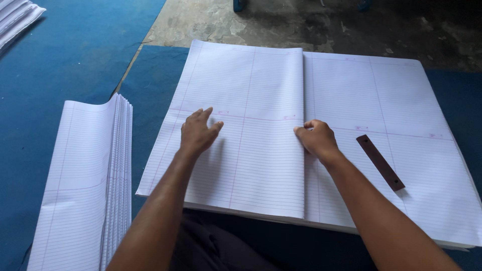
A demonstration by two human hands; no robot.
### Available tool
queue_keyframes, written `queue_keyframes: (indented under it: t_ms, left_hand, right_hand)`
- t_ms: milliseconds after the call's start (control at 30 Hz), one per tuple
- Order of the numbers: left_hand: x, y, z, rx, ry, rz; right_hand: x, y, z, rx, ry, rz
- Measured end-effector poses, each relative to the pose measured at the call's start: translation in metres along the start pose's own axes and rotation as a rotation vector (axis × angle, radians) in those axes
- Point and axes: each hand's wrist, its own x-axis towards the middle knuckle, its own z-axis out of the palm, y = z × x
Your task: The person folds a stack of lined paper sheets in half using a small rectangular tool to press and crease the fold. They repeatedly fold, crease, and stack the sheets on the floor.
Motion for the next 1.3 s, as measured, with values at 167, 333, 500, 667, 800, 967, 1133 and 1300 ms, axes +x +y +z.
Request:
queue_keyframes:
  t_ms: [167,333,500,667,800,967,1133,1300]
  left_hand:
    - [0.001,-0.030,-0.013,-0.194,0.015,-0.041]
    - [-0.003,-0.036,-0.027,0.116,0.184,-0.072]
    - [-0.011,-0.031,-0.035,0.193,0.211,-0.128]
    - [-0.011,-0.019,-0.033,0.109,0.077,-0.176]
    - [0.001,-0.013,-0.022,-0.035,0.096,-0.150]
    - [0.016,0.000,-0.002,-0.193,0.114,-0.229]
    - [0.018,0.005,0.005,-0.178,0.107,-0.238]
    - [0.019,0.005,0.006,-0.194,0.064,-0.263]
  right_hand:
    - [0.006,0.002,0.003,0.254,-0.067,-0.048]
    - [0.018,0.007,0.011,0.365,0.046,-0.062]
    - [0.030,0.011,-0.002,0.428,0.129,-0.062]
    - [0.030,0.017,-0.034,0.329,0.171,-0.039]
    - [0.025,0.024,-0.049,0.268,0.201,-0.019]
    - [0.021,0.023,-0.073,0.368,0.115,-0.057]
    - [0.005,-0.005,-0.068,0.177,0.093,-0.197]
    - [-0.012,-0.031,-0.032,-0.071,0.044,-0.297]
